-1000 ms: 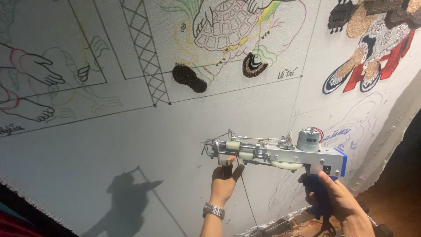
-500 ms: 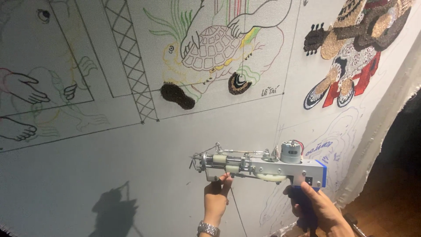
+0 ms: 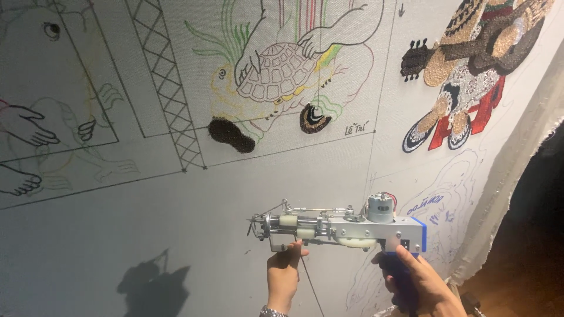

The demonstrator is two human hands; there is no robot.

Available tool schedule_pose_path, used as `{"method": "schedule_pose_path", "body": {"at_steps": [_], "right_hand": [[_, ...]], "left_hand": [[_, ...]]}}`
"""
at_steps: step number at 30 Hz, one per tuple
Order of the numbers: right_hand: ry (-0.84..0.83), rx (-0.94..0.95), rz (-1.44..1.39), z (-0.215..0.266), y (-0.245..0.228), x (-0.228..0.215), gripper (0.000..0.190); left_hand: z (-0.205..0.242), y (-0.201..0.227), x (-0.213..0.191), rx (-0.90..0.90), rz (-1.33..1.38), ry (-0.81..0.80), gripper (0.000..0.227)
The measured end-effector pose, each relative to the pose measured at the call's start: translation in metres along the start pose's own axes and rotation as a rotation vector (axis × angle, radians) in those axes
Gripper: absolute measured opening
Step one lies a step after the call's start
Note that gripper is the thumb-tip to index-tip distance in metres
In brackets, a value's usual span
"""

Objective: Using an electric tufting gun to weave yarn into a vertical canvas to create a rug pattern.

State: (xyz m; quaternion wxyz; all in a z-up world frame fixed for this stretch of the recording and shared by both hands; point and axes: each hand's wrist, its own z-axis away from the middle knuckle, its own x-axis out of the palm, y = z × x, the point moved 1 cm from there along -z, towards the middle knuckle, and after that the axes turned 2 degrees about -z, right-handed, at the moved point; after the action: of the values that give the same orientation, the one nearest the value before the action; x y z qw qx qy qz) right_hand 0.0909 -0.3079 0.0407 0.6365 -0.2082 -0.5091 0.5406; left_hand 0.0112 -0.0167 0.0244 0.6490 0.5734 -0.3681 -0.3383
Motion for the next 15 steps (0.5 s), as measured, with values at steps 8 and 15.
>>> {"method": "schedule_pose_path", "body": {"at_steps": [8, 15], "right_hand": [[-0.278, -0.297, 0.568, -0.066, -0.041, 0.023, 0.067], [-0.400, -0.534, 0.547, -0.100, -0.115, 0.081, 0.061]], "left_hand": [[-0.041, -0.060, -0.008, 0.369, 0.194, 0.133, 0.038], [-0.065, -0.100, -0.045, 0.343, 0.220, 0.315, 0.030]]}}
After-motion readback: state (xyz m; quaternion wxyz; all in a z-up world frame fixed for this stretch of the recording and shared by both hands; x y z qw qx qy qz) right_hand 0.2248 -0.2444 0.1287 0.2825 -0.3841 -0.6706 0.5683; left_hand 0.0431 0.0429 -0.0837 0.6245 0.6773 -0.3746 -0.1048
